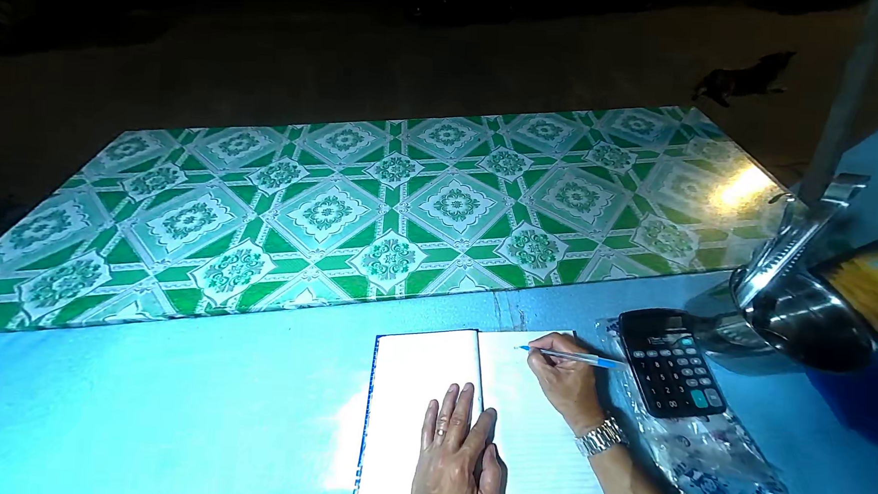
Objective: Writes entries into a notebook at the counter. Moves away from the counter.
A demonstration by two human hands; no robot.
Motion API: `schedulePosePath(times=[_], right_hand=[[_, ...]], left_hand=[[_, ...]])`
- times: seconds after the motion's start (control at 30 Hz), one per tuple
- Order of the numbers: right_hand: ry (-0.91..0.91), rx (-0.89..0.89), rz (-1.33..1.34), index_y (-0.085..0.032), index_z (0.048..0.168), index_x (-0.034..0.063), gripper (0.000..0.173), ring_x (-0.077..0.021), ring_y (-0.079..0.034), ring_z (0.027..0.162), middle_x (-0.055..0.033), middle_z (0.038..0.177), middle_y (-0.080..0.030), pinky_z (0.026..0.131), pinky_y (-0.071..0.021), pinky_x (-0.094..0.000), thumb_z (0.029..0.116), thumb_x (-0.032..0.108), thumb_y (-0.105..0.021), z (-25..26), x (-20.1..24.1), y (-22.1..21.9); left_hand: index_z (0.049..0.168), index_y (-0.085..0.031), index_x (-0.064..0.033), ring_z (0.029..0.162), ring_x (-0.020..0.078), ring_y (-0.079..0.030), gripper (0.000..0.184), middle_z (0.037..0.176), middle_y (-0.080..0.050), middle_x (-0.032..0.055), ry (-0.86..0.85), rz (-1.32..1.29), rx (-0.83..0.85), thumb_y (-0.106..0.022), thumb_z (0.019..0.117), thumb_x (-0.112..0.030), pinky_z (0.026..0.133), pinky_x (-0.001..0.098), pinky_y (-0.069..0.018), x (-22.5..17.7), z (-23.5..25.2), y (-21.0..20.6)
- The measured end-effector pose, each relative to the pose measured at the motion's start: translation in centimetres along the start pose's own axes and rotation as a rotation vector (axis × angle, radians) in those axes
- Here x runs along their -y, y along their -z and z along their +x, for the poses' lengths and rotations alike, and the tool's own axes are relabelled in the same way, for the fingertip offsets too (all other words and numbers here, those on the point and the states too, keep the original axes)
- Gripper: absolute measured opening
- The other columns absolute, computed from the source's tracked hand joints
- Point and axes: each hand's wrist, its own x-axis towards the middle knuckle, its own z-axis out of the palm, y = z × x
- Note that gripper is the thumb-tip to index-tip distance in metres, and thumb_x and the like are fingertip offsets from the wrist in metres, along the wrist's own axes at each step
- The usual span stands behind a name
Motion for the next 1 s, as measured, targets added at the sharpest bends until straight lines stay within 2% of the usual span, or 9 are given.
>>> schedulePosePath(times=[0.7,0.87,1.0], right_hand=[[0.003,-0.003,-0.043,-0.069,0.074,0.0078,0.007,0.0051,-0.051,0.055,0.0067,0.065,-0.060,0.051,-0.0414,-0.0113,0.0779,0.009,-0.064,0.01,-0.03,0.07],[0.024,-0.029,0.017,-0.072,0.078,0.0051,0.009,0.0059,-0.049,0.053,0.0065,0.065,-0.062,0.049,-0.0408,-0.0105,0.0811,0.006,-0.064,-0.07,0.06,0.45],[0.001,-0.020,0.021,-0.071,0.077,0.0056,0.009,0.0063,-0.049,0.053,0.0075,0.064,-0.061,0.049,-0.0406,-0.0101,0.0810,0.005,-0.063,-0.14,0.20,0.42]], left_hand=[[0.125,-0.075,-0.0247,0.146,0.0324,-0.045,0.041,0.150,-0.056,0.0117,0.000,0.002,0.003,-0.044,0.1003,-0.035,0.122,0.0571,-0.0264,0.00,-0.08,0.02],[0.125,-0.074,-0.0251,0.146,0.0323,-0.045,0.041,0.150,-0.056,0.0113,0.007,0.000,0.004,-0.044,0.0998,-0.035,0.123,0.0568,-0.0260,-0.09,-0.10,-0.03],[0.125,-0.074,-0.0252,0.146,0.0321,-0.045,0.041,0.151,-0.056,0.0111,0.010,-0.001,0.009,-0.044,0.1000,-0.034,0.123,0.0567,-0.0256,-0.10,-0.12,0.00]])
